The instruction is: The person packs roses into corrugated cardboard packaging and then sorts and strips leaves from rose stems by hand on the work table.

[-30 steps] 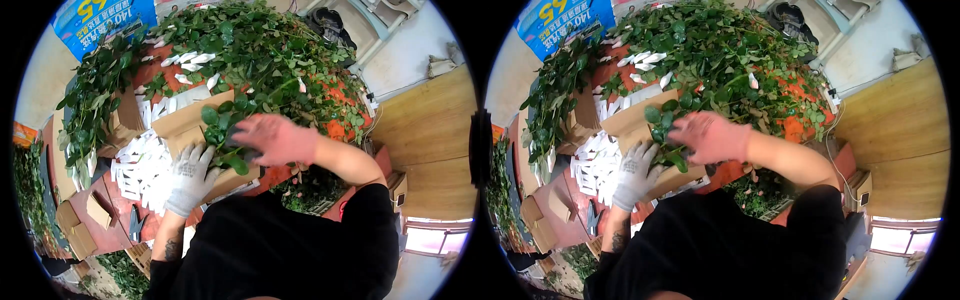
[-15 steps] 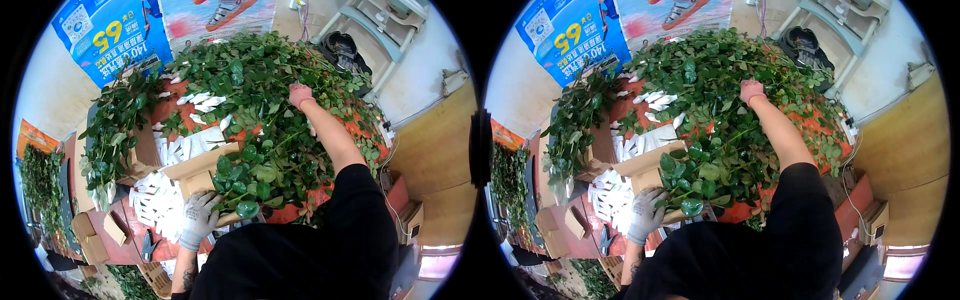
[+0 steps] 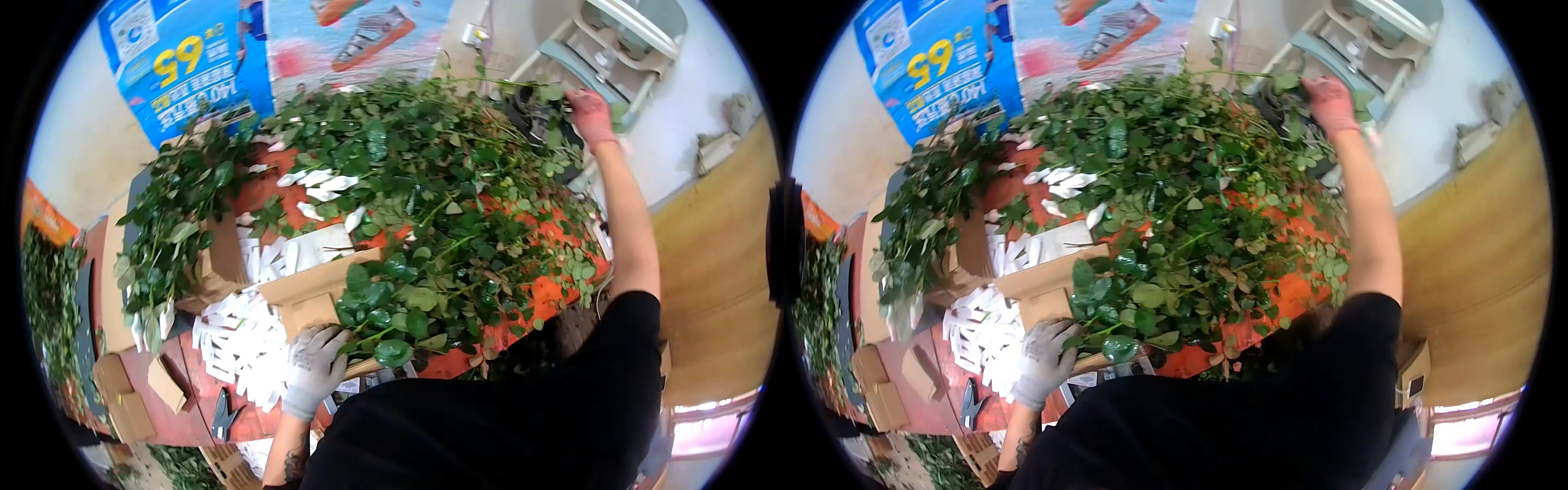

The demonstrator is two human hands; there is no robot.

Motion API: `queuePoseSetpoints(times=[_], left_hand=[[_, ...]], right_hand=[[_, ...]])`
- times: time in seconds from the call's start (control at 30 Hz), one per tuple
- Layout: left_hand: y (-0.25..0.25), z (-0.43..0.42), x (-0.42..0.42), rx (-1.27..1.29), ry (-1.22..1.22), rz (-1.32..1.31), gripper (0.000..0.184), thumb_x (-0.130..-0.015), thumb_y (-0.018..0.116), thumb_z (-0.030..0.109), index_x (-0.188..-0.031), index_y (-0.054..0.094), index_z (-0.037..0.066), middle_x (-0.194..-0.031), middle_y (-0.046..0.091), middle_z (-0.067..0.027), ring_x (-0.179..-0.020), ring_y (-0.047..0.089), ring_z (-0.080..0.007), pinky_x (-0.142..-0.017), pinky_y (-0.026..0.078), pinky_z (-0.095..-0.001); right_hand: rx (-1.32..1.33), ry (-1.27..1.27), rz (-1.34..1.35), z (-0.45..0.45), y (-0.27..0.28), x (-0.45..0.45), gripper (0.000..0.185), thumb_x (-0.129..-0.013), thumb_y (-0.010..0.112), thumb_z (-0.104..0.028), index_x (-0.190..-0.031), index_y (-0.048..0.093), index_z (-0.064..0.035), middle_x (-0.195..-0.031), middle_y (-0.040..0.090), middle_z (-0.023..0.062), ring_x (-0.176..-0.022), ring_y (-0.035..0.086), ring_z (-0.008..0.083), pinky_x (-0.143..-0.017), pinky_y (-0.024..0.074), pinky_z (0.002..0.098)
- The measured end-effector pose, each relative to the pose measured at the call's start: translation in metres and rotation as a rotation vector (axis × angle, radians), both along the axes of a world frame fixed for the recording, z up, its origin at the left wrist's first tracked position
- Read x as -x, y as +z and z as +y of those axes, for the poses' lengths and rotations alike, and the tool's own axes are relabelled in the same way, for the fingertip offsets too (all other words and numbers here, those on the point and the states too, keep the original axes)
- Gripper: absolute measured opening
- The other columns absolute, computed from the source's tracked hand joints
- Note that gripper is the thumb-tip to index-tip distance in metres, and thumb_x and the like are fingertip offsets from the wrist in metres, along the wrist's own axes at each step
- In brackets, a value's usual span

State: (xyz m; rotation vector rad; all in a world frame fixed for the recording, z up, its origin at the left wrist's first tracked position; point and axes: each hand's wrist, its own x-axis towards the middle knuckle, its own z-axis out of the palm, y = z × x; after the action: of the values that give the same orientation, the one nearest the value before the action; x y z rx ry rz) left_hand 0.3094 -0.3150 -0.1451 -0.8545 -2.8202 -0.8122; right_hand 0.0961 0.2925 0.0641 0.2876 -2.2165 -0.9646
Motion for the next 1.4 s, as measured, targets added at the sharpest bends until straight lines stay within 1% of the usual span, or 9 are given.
queuePoseSetpoints(times=[0.33, 0.47, 0.53, 0.67, 0.73, 0.8, 0.87, 1.1, 1.4], left_hand=[[0.001, -0.006, -0.001, -0.073, -0.034, -0.032, 0.035, -0.076, 0.059, 0.018, -0.109, 0.063, 0.008, -0.109, 0.061, -0.0111, -0.105, 0.054, -0.031, -0.092, 0.041, -0.0432], [0.001, -0.008, 0.001, -0.044, -0.044, -0.052, 0.035, -0.076, 0.059, 0.02, -0.11, 0.063, 0.008, -0.109, 0.06, -0.0111, -0.106, 0.053, -0.0314, -0.093, 0.04, -0.0441], [0.002, -0.009, 0.003, -0.049, -0.056, -0.068, 0.036, -0.076, 0.06, 0.02, -0.11, 0.063, 0.009, -0.109, 0.06, -0.0109, -0.106, 0.052, -0.0309, -0.092, 0.04, -0.0438], [0.007, -0.007, 0.004, -0.067, -0.032, -0.055, 0.036, -0.073, 0.062, 0.017, -0.108, 0.063, 0.008, -0.107, 0.061, -0.01, -0.105, 0.053, -0.0296, -0.091, 0.041, -0.0427], [0.008, -0.004, 0.006, -0.07, -0.023, -0.078, 0.035, -0.072, 0.062, 0.017, -0.106, 0.063, 0.008, -0.106, 0.061, -0.0095, -0.104, 0.053, -0.0293, -0.091, 0.041, -0.0426], [0.006, -0.003, 0.009, -0.057, -0.019, -0.094, 0.034, -0.071, 0.062, 0.016, -0.104, 0.063, 0.008, -0.105, 0.061, -0.009, -0.103, 0.054, -0.029, -0.091, 0.041, -0.0424], [0.003, 0.0, 0.01, -0.058, -0.01, -0.05, 0.034, -0.068, 0.063, 0.015, -0.102, 0.063, 0.008, -0.105, 0.061, -0.0083, -0.101, 0.055, -0.0286, -0.089, 0.041, -0.0435], [0.002, 0.001, 0.017, -0.068, -0.006, -0.1, 0.041, -0.06, 0.065, 0.012, -0.101, 0.062, 0.008, -0.102, 0.061, -0.0079, -0.097, 0.057, -0.0288, -0.09, 0.043, -0.0456], [0.004, 0.0, 0.015, 0.004, 0.023, -0.148, 0.046, -0.064, 0.069, 0.018, -0.109, 0.061, 0.011, -0.108, 0.06, -0.0079, -0.106, 0.053, -0.0298, -0.095, 0.039, -0.0468]], right_hand=[[0.277, -0.115, -0.27, -0.145, -0.023, -0.007, 0.039, -0.077, 0.058, -0.018, -0.116, 0.059, -0.0171, -0.099, 0.066, 0.0101, -0.092, 0.063, 0.0256, -0.082, 0.0495, 0.0366], [0.973, 0.21, -0.375, -0.158, -0.055, 0.03, 0.029, -0.079, 0.061, -0.014, -0.106, 0.063, -0.006, -0.095, 0.068, 0.0127, -0.09, 0.064, 0.0261, -0.079, 0.0502, 0.0337], [2.201, 0.47, -0.654, -0.166, -0.061, 0.04, 0.023, -0.083, 0.061, -0.01, -0.104, 0.062, -0.001, -0.094, 0.068, 0.0094, -0.086, 0.065, 0.0205, -0.07, 0.0516, 0.031], [2.388, 0.528, -0.705, -0.171, -0.102, 0.06, 0.026, -0.087, 0.056, -0.006, -0.113, 0.06, -0.0061, -0.098, 0.066, 0.0051, -0.085, 0.063, 0.0151, -0.07, 0.0512, 0.0291], [0.921, 0.402, -0.341, -0.185, -0.102, 0.074, 0.038, -0.085, 0.056, -0.01, -0.123, 0.055, -0.0085, -0.103, 0.064, 0.0149, -0.091, 0.062, 0.0317, -0.079, 0.0484, 0.0371], [0.791, 0.299, -0.214, -0.202, -0.087, 0.121, 0.033, -0.085, 0.058, -0.018, -0.117, 0.057, -0.0096, -0.102, 0.063, 0.0179, -0.092, 0.062, 0.0328, -0.079, 0.0483, 0.0381], [2.565, 0.837, -0.666, -0.225, -0.088, 0.203, 0.032, -0.091, 0.053, -0.02, -0.118, 0.051, -0.0022, -0.116, 0.057, 0.0187, -0.1, 0.059, 0.033, -0.09, 0.0473, 0.0451], [0.637, 0.295, -1.021, -0.273, -0.21, 0.173, 0.042, -0.071, 0.056, -0.021, -0.111, 0.061, -0.009, -0.116, 0.059, 0.015, -0.11, 0.055, 0.0297, -0.099, 0.0418, 0.0356], [0.19, 0.123, -0.729, -0.275, -0.252, 0.159, 0.043, -0.075, 0.055, -0.016, -0.117, 0.055, -0.0099, -0.11, 0.06, 0.0095, -0.103, 0.057, 0.0249, -0.093, 0.041, 0.0333]])
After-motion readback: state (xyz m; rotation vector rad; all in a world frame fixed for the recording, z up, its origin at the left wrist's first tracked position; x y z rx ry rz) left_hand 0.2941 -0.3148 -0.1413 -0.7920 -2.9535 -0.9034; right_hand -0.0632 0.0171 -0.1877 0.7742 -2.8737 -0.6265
